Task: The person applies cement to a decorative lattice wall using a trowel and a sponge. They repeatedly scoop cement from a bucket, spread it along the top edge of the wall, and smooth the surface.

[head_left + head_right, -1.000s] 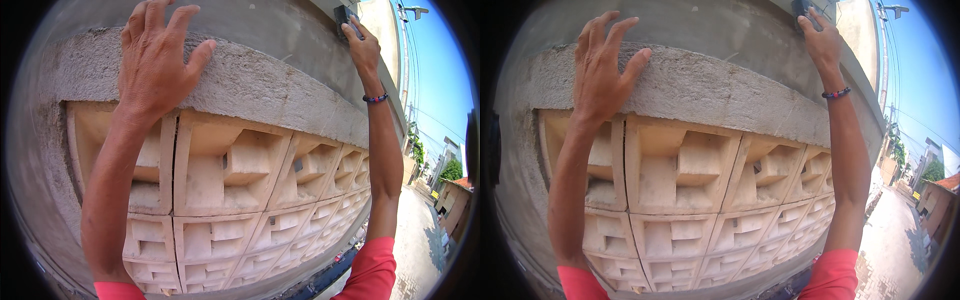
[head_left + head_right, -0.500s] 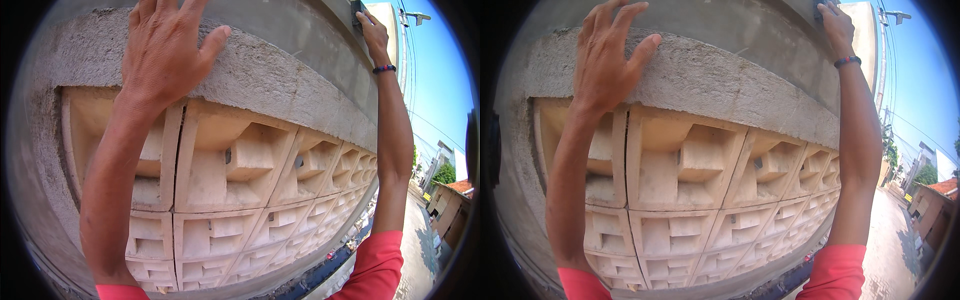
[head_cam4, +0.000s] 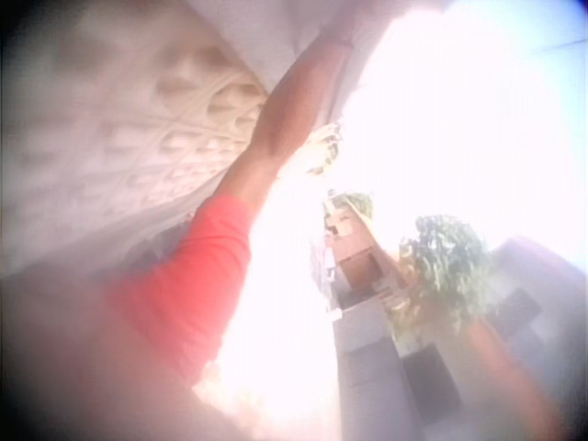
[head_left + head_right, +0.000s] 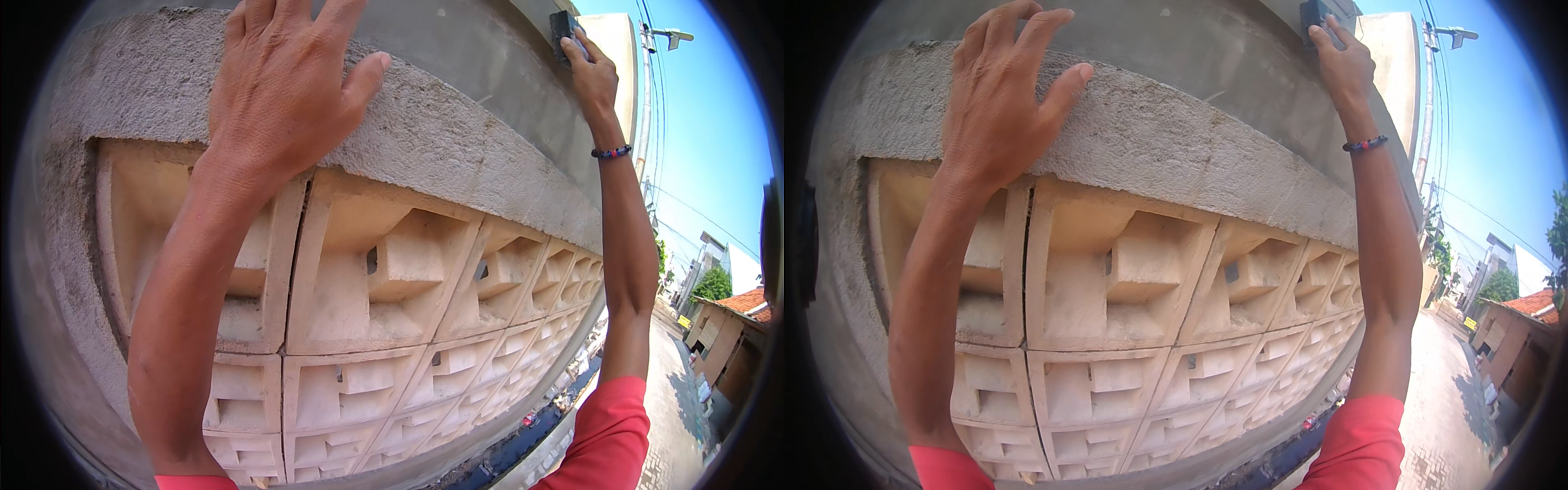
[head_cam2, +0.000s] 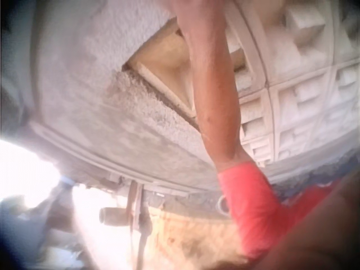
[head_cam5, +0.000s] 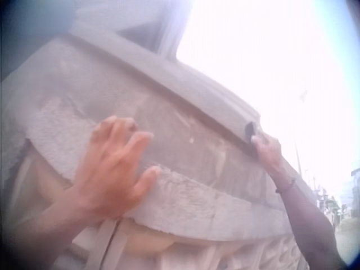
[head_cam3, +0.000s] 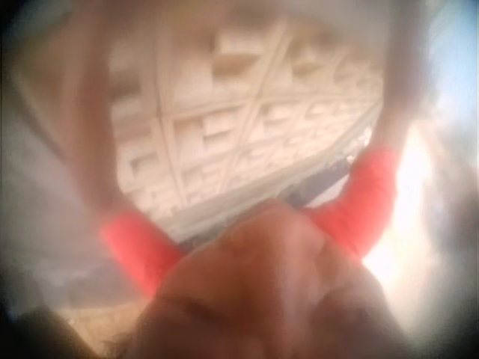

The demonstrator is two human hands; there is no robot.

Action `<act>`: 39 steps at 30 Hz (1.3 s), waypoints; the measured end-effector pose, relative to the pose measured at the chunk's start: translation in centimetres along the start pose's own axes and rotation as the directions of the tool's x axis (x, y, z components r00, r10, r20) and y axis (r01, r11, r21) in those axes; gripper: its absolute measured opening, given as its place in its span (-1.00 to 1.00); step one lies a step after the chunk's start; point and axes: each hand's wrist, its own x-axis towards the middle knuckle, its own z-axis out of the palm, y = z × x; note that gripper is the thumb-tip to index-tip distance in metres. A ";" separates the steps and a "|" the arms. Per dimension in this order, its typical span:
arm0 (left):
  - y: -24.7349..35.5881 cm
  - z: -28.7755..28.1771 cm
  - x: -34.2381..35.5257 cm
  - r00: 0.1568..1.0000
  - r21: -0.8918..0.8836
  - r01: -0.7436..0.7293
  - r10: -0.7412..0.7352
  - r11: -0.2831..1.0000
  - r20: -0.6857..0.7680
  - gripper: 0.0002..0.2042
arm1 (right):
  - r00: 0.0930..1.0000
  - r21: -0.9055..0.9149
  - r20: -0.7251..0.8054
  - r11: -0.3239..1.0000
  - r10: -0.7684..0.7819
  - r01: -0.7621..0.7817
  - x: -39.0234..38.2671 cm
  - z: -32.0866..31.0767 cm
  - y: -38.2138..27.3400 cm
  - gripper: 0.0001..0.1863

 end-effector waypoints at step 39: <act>-0.3 1.0 -0.2 1.000 -0.013 0.021 -0.021 1.000 -0.002 -0.59 | 0.993 0.042 -0.027 0.992 0.117 -0.115 4.2 -0.3 3.9 -0.37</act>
